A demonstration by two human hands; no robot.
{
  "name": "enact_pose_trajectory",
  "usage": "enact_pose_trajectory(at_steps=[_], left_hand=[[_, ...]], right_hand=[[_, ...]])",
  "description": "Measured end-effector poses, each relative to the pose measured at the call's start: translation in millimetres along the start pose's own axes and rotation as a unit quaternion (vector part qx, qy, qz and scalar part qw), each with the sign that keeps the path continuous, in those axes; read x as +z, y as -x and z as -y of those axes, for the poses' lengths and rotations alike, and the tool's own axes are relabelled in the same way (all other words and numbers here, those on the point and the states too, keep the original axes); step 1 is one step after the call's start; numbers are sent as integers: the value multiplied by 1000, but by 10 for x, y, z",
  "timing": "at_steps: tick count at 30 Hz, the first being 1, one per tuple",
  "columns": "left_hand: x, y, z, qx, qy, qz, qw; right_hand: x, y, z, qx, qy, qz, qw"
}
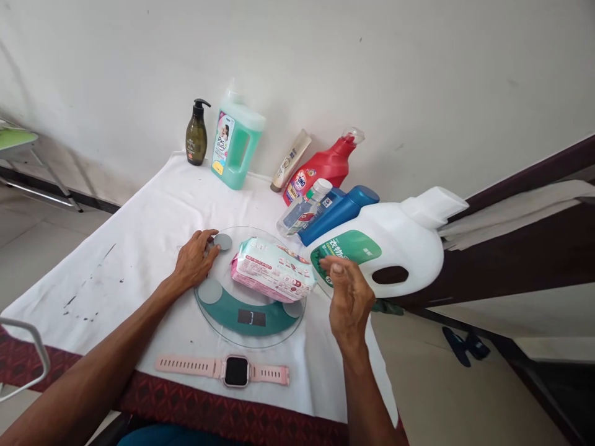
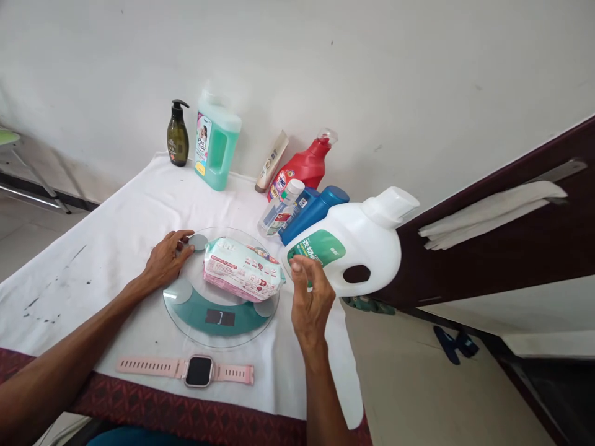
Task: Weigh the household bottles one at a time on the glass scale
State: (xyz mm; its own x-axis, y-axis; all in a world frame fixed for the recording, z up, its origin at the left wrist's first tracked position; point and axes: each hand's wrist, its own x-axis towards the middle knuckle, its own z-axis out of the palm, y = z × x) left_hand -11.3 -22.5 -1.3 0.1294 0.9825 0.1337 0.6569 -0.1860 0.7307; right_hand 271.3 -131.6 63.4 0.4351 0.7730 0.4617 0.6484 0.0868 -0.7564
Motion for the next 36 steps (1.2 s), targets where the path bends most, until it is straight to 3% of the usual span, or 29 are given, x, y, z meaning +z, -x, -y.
enact_pose_trajectory(at_steps=[4,7,13,36], left_hand=[[-16,-2,-21,0,-8,3,1000],[-29,-2,-37,3,-14,2,1000],[-45,-9,-74,-4,-16,5,1000],[-22,-13,-65,11,-24,13,1000]], right_hand=[[90,228,-347,31,-28,-79,996],[173,273,-460,56,-49,-96,993],[138,274,-501,90,-37,-69,993],[122,281,-589,113,1,-74,991]])
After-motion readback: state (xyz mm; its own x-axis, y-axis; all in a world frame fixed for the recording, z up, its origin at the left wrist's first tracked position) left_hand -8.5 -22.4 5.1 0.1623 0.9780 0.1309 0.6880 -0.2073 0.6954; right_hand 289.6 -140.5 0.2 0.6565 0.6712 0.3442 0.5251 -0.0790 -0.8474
